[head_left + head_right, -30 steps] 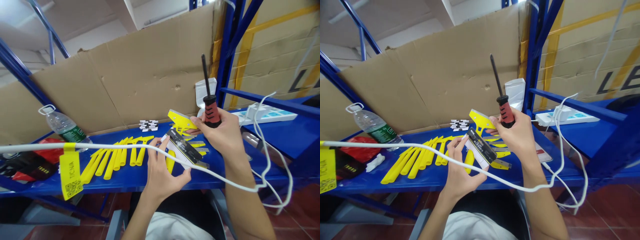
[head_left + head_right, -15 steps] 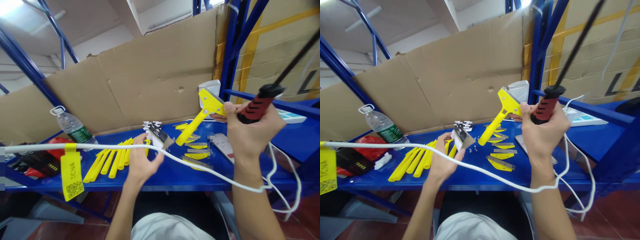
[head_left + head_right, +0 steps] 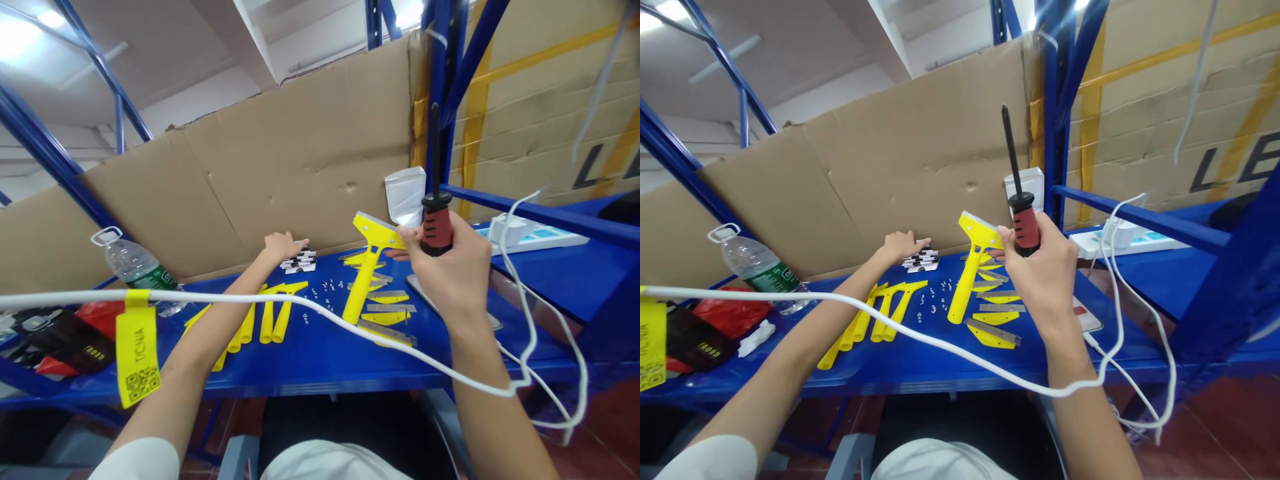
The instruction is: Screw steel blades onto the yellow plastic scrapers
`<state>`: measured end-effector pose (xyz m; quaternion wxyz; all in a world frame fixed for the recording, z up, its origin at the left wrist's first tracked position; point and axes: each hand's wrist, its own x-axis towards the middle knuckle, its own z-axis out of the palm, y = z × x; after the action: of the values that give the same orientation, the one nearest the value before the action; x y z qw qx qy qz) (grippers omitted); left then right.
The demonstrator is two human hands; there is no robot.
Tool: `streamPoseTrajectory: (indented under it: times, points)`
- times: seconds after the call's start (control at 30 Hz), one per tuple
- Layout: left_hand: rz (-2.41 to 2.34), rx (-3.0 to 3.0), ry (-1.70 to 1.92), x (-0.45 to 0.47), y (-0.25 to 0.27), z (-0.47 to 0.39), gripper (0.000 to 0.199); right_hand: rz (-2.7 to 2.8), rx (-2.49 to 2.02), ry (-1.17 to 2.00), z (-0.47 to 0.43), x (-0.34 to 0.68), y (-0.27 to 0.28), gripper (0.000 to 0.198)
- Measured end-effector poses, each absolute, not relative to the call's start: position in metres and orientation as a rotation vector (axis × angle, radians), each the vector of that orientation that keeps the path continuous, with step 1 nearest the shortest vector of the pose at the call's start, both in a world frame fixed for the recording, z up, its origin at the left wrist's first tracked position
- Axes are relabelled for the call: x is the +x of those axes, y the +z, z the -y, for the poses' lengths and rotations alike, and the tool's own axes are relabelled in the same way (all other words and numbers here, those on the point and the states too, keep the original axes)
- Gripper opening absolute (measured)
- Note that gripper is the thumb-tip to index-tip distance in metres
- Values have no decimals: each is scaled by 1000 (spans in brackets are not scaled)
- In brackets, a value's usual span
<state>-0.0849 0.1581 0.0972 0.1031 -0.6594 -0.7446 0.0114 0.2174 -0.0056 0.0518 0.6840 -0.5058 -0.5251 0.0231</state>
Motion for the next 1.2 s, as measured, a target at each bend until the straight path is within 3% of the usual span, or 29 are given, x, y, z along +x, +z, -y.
streamPoseTrajectory:
  times: [0.2,0.33,0.43,0.47,0.53,0.6,0.73,0.93,1.2]
  points:
    - [2107,-2076,-172,-65,103,-134,87,1173,-1021,369,4,216,50,46]
    - [1909,-2498,-497,-42,91,-75,85,1164,-913,600,10,210,56,54]
    - [1785,-2992,-1683,-18,60,-19,78,1192,-913,634,10,205,57,53]
    - [1751,-2950,-1984,-10,48,-1,73,1214,-924,615,9,204,57,51]
    - [1710,-2820,-2314,2,24,28,84,1266,-963,547,6,200,54,48]
    - [1668,-2668,-2360,9,5,46,88,1311,-1009,505,3,198,53,47]
    - [1753,-2618,-2388,9,-12,58,69,1365,-1099,660,9,197,57,61]
    - [2067,-2273,-3179,-13,-12,71,45,1509,-1134,377,18,206,63,75]
    - [2115,-2206,-3043,-45,-15,80,37,1681,-1051,281,19,208,57,40]
